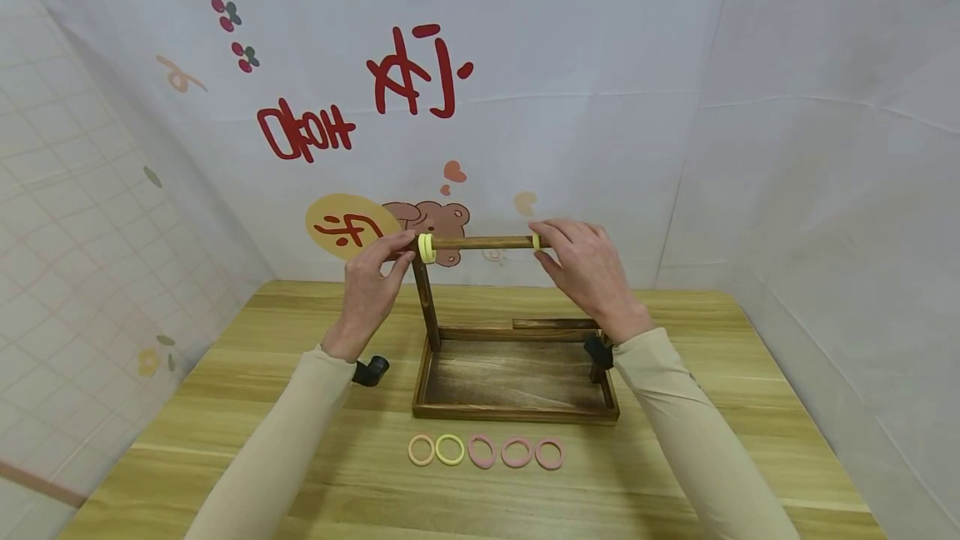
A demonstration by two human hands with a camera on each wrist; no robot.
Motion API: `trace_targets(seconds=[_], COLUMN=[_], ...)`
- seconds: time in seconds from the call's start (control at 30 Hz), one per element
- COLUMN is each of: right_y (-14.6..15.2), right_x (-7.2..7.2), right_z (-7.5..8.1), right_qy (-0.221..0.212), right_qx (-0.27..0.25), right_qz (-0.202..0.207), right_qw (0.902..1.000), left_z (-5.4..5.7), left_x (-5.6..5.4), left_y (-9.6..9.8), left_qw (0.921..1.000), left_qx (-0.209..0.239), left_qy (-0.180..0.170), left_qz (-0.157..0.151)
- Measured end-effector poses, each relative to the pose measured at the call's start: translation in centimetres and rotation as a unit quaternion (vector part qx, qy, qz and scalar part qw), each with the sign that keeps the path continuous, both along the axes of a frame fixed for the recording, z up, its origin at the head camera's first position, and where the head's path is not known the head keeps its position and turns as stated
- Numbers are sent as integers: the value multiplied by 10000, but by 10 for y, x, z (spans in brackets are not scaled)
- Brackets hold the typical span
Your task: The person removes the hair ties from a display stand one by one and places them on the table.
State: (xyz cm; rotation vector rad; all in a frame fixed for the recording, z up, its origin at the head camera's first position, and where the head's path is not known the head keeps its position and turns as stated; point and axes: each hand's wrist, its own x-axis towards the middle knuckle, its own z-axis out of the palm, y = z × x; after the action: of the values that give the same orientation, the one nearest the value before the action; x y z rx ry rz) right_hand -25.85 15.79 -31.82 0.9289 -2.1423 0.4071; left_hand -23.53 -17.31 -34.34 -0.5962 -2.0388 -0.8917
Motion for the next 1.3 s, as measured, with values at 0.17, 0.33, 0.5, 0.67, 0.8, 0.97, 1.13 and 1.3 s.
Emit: trace_targets(seconds=[0.17, 0.33, 0.5, 0.67, 0.8, 0.97, 1.13, 1.3], right_y=[2, 5, 8, 11, 14, 17, 20, 23], right_x=[0, 0, 0, 0, 1, 1, 2, 1], right_z=[-1, -2, -3, -3, -3, -4, -3, -4], right_qy=[48, 58, 70, 60, 37, -1, -42, -31], right_qx=[-8, 0, -7, -5, -7, -24, -20, -8], right_qz=[15, 27, -9, -52, -95, -139, -184, -192], right_qw=[10000, 10000, 10000, 10000, 9999, 9999, 9998, 9998], left_z=[0, 0, 0, 0, 0, 0, 0, 1], left_x=[0, 0, 0, 0, 1, 2, 1, 2], left_y=[0, 1, 1, 1, 1, 1, 1, 1], left_qw=[10000, 10000, 10000, 10000, 10000, 10000, 10000, 10000], left_qx=[-8, -4, 0, -1, 17, 30, 23, 4], left_qy=[-14, -21, -3, -1, -39, -74, -57, -56], left_qz=[13, 4, -7, -16, -30, -29, 2, 35])
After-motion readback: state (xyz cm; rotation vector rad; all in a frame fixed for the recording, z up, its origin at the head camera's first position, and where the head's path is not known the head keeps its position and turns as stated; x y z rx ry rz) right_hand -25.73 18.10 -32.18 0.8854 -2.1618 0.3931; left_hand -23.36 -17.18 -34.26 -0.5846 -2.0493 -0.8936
